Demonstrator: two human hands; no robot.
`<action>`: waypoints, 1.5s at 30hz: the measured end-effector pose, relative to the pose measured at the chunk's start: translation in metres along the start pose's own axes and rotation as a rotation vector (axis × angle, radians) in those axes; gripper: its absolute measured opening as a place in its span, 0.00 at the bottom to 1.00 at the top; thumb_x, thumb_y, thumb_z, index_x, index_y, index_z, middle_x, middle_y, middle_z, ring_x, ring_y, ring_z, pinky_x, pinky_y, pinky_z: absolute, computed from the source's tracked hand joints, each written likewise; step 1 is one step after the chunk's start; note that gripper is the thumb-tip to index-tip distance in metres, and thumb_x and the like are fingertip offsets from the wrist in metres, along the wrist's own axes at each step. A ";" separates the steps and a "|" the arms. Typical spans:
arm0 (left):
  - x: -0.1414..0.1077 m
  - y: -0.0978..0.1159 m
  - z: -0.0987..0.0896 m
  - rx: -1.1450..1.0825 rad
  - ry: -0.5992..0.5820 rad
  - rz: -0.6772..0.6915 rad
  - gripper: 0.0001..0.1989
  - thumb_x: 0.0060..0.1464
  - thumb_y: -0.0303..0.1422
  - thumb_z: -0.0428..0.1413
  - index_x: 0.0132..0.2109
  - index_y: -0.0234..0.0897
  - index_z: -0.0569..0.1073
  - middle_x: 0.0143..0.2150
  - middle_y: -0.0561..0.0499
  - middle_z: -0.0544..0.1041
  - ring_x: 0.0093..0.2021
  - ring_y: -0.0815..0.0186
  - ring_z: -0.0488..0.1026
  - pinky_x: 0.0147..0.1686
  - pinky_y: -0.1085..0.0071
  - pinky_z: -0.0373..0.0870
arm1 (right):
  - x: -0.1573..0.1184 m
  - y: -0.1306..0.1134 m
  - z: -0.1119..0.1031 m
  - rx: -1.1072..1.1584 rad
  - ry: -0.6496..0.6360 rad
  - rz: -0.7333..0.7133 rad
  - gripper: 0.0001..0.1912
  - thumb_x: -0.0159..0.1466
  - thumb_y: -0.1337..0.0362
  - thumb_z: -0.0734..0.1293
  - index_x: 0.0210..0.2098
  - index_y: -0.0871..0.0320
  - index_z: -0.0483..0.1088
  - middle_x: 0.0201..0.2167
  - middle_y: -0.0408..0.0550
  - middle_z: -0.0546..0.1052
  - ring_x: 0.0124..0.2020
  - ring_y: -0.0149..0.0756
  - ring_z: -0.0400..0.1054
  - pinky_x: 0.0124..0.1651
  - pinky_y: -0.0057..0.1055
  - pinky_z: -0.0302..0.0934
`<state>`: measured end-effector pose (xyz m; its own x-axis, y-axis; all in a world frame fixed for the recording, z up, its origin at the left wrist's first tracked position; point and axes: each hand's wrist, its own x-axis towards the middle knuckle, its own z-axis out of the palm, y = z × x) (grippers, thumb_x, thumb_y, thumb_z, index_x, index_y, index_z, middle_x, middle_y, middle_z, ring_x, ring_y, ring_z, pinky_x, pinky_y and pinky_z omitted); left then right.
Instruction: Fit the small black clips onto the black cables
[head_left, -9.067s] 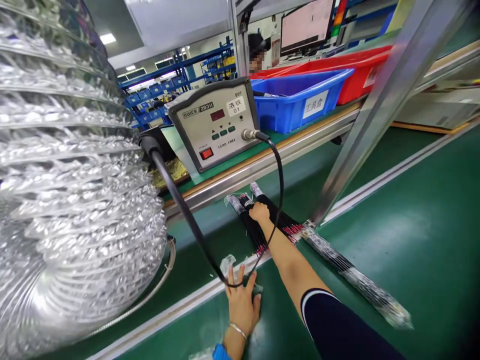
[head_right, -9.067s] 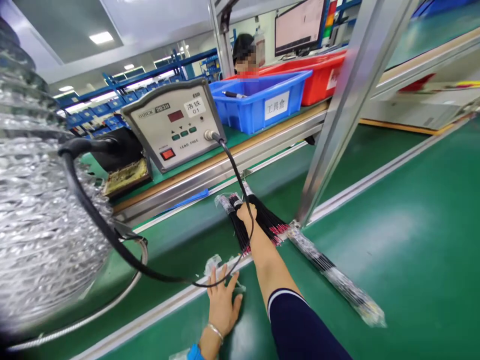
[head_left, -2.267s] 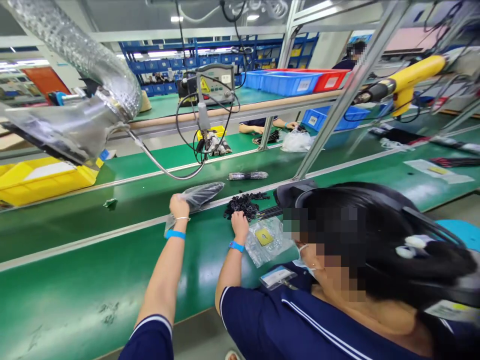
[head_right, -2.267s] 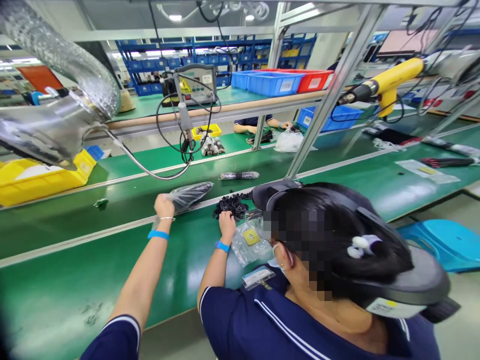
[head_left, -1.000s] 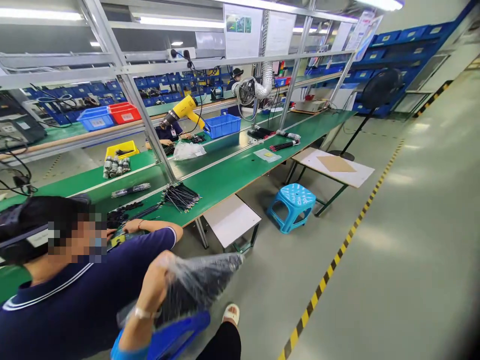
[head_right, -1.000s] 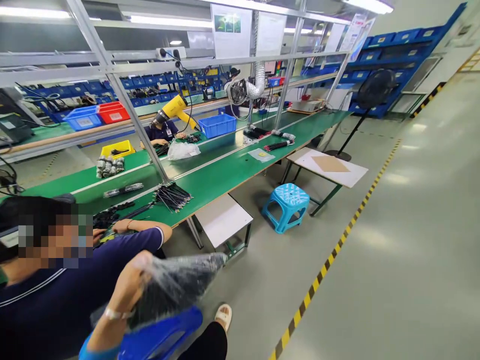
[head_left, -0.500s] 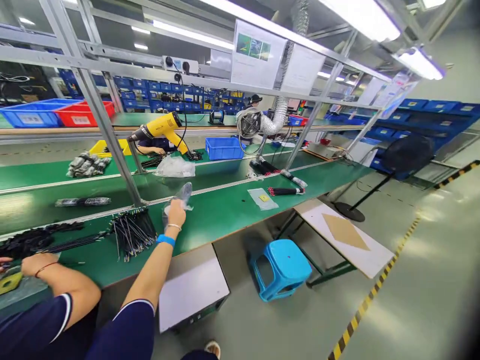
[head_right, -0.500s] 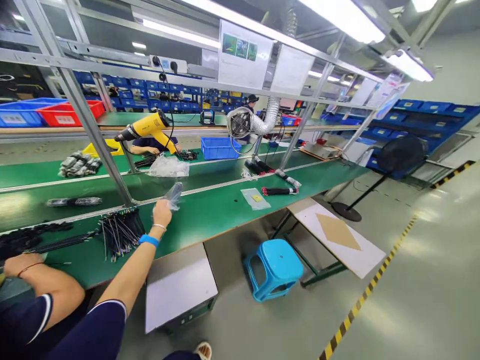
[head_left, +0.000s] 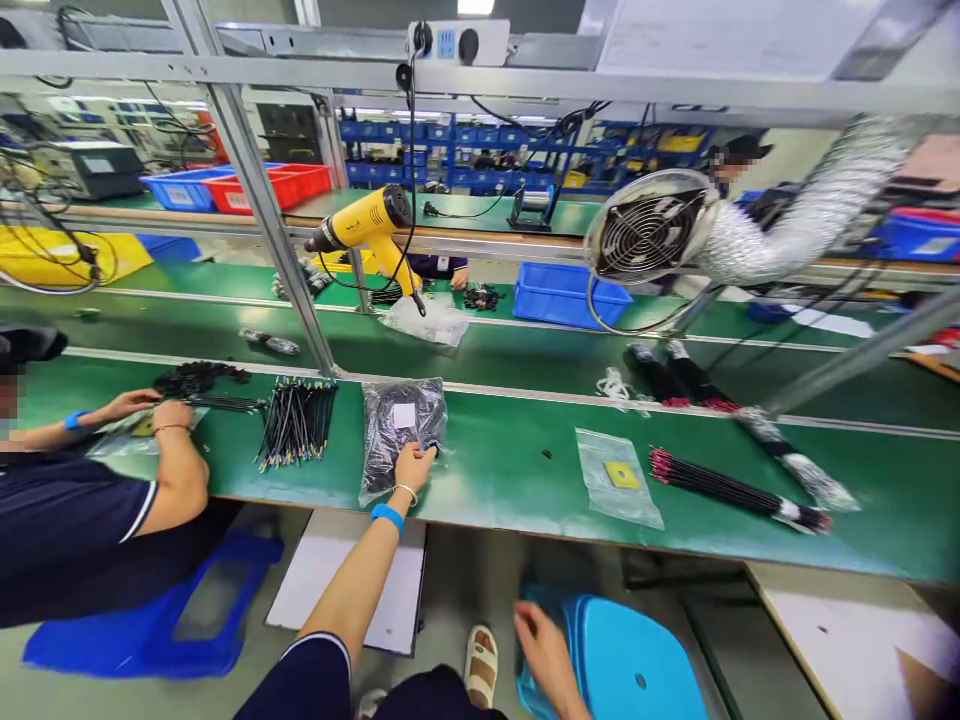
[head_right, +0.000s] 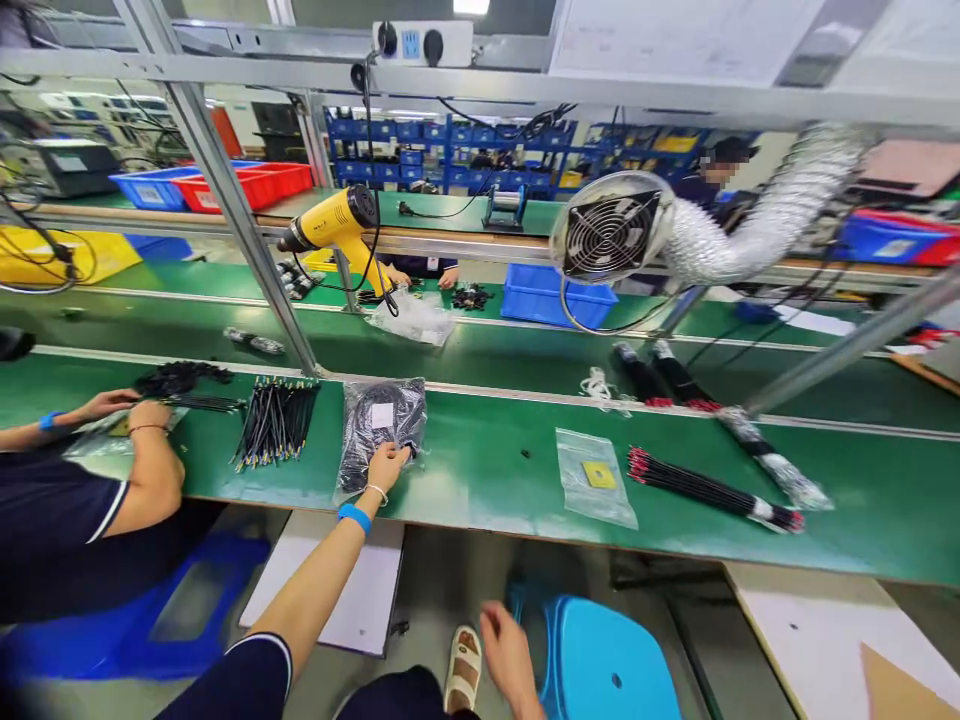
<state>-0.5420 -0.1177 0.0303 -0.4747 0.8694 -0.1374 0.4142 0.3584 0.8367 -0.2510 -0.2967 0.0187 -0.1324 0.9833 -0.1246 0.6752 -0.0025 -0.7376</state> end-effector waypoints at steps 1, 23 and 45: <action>0.002 0.003 0.004 0.002 0.005 -0.037 0.17 0.62 0.37 0.56 0.55 0.35 0.70 0.54 0.43 0.73 0.49 0.58 0.74 0.47 0.55 0.74 | 0.027 -0.003 -0.003 0.004 -0.055 -0.062 0.15 0.68 0.56 0.64 0.50 0.57 0.69 0.49 0.50 0.73 0.44 0.36 0.70 0.45 0.39 0.69; -0.040 0.043 0.067 -0.841 0.252 -0.387 0.07 0.53 0.28 0.62 0.39 0.43 0.76 0.46 0.44 0.73 0.54 0.54 0.69 0.55 0.59 0.68 | 0.373 -0.146 0.109 -0.452 -0.278 -0.509 0.25 0.67 0.55 0.65 0.61 0.56 0.62 0.63 0.54 0.61 0.61 0.51 0.59 0.60 0.56 0.57; 0.036 0.058 0.121 -1.601 0.199 -0.759 0.21 0.53 0.38 0.51 0.52 0.40 0.73 0.52 0.37 0.75 0.53 0.45 0.73 0.49 0.37 0.70 | 0.403 -0.109 0.061 -0.237 -0.700 -0.695 0.19 0.68 0.56 0.65 0.55 0.57 0.67 0.55 0.52 0.69 0.51 0.42 0.67 0.52 0.46 0.65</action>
<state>-0.4407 -0.0247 0.0101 -0.3111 0.5933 -0.7425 -0.9474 -0.1320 0.2915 -0.4227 0.0888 0.0085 -0.8949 0.4255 -0.1347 0.4030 0.6408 -0.6534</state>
